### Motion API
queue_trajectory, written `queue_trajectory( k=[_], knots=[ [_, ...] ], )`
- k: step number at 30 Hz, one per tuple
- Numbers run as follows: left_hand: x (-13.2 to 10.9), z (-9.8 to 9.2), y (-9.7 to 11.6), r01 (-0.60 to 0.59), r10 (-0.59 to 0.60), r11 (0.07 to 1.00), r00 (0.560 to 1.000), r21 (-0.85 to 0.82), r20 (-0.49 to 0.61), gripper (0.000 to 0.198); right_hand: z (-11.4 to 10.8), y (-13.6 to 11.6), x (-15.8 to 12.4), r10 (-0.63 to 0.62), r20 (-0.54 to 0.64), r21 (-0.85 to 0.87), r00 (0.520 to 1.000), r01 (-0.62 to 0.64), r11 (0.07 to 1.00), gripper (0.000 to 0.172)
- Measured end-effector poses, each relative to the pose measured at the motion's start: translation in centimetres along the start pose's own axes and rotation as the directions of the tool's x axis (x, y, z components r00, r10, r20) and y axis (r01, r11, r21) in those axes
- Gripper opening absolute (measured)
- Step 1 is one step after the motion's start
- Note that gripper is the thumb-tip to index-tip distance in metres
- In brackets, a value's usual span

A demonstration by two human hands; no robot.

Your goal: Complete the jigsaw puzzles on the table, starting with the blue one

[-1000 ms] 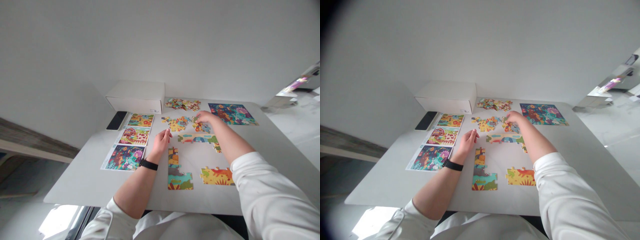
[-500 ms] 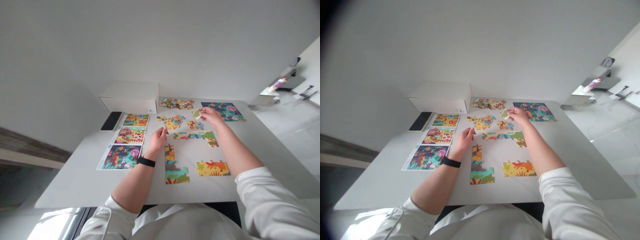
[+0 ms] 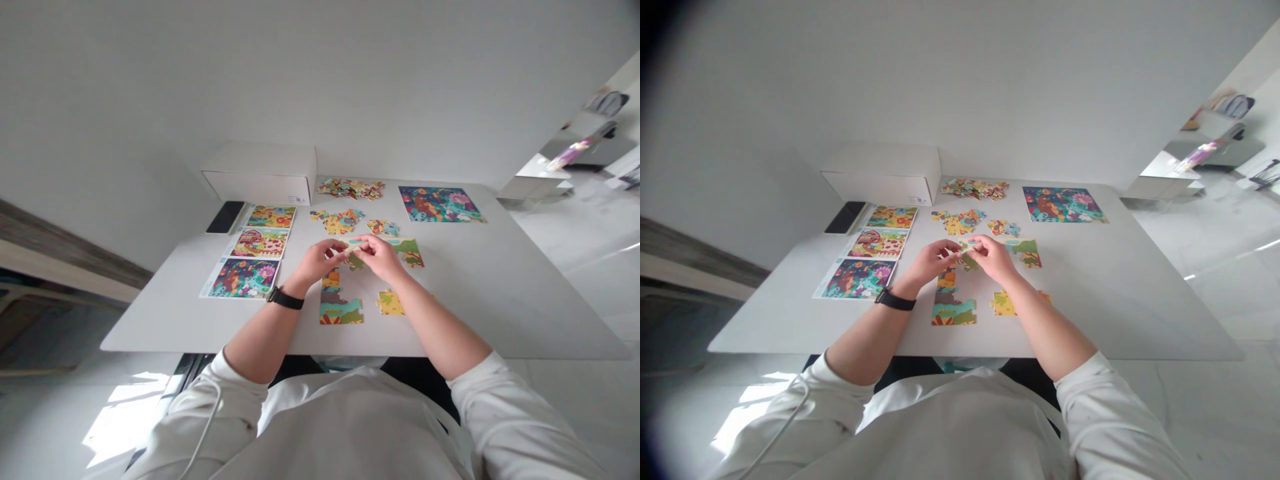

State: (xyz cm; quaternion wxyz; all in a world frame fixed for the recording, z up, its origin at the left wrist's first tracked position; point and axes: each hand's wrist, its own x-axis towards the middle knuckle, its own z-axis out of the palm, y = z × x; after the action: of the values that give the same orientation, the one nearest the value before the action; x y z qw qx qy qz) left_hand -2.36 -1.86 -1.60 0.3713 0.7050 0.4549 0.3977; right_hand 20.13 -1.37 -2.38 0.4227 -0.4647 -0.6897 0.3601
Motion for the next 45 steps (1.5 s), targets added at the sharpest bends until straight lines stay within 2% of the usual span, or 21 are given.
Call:
queue_trajectory(
  k=[2, 4, 8, 13, 20, 27, 30, 33, 35, 38, 41, 45],
  knots=[
    [-0.1, 0.2, 0.0, 0.036, -0.037, 0.999, 0.998, 0.025, 0.046, 0.029, 0.5, 0.2, -0.2, -0.011, 0.008, 0.007, 1.0, 0.011, 1.0, 0.036],
    [0.0, 0.3, -0.2, 0.089, -0.089, 0.996, 0.995, -0.004, 0.046, 0.028, 0.6, 0.4, -0.2, -0.023, -0.003, 0.02, 1.0, 0.023, 1.0, 0.037],
    [0.5, 0.0, -0.7, 0.17, -0.182, 0.962, 0.983, -0.215, -0.037, 0.037, 0.2, 0.9, 0.0, 0.039, -0.03, 0.023, 0.999, -0.039, 0.999, 0.038],
    [0.7, -0.2, -0.7, 0.197, -0.244, 0.889, 0.968, -0.414, -0.061, 0.047, -0.1, 0.9, 0.0, 0.107, 0.059, 0.083, 0.992, -0.112, 0.99, 0.044],
    [0.5, 0.3, -0.4, 0.205, -0.254, 0.877, 0.966, -0.435, -0.057, 0.049, 0.2, 0.7, -0.2, 0.084, 0.043, 0.131, 0.996, -0.089, 0.987, 0.04],
    [0.6, -0.1, -1.4, 0.171, -0.196, 0.957, 0.977, -0.235, -0.083, 0.043, 0.1, 0.9, -0.2, 0.065, -0.018, 0.064, 0.998, -0.063, 0.996, 0.038],
    [0.5, -0.5, -1.5, 0.135, -0.155, 0.983, 0.973, -0.121, -0.171, 0.036, 0.0, 0.8, -0.1, 0.074, -0.037, 0.079, 0.997, -0.071, 0.994, 0.039],
    [0.2, -1.1, -0.9, 0.044, -0.03, 0.998, 0.968, 0.052, -0.247, 0.027, -0.1, 0.9, 0.1, 0.073, -0.04, 0.072, 0.997, -0.07, 0.995, 0.04],
    [0.0, -1.3, -0.4, -0.065, 0.101, 0.984, 0.971, 0.167, -0.216, 0.03, -0.2, 1.0, 0.1, 0.076, -0.03, 0.052, 0.997, -0.074, 0.996, 0.039],
    [-0.3, -1.4, 0.0, -0.211, 0.249, 0.936, 0.962, 0.28, -0.108, 0.038, -0.2, 1.1, 0.1, 0.081, -0.011, 0.024, 0.997, -0.08, 0.996, 0.038],
    [-0.4, -1.3, 0.0, -0.267, 0.295, 0.904, 0.955, 0.335, -0.035, 0.035, 0.0, 1.3, 0.0, 0.079, 0.009, 0.015, 0.997, -0.079, 0.997, 0.039],
    [-0.3, -1.2, -0.3, -0.293, 0.318, 0.89, 0.948, 0.349, -0.016, 0.031, 0.3, 1.7, 0.0, 0.087, 0.032, 0.006, 0.996, -0.087, 0.996, 0.04]
  ],
)
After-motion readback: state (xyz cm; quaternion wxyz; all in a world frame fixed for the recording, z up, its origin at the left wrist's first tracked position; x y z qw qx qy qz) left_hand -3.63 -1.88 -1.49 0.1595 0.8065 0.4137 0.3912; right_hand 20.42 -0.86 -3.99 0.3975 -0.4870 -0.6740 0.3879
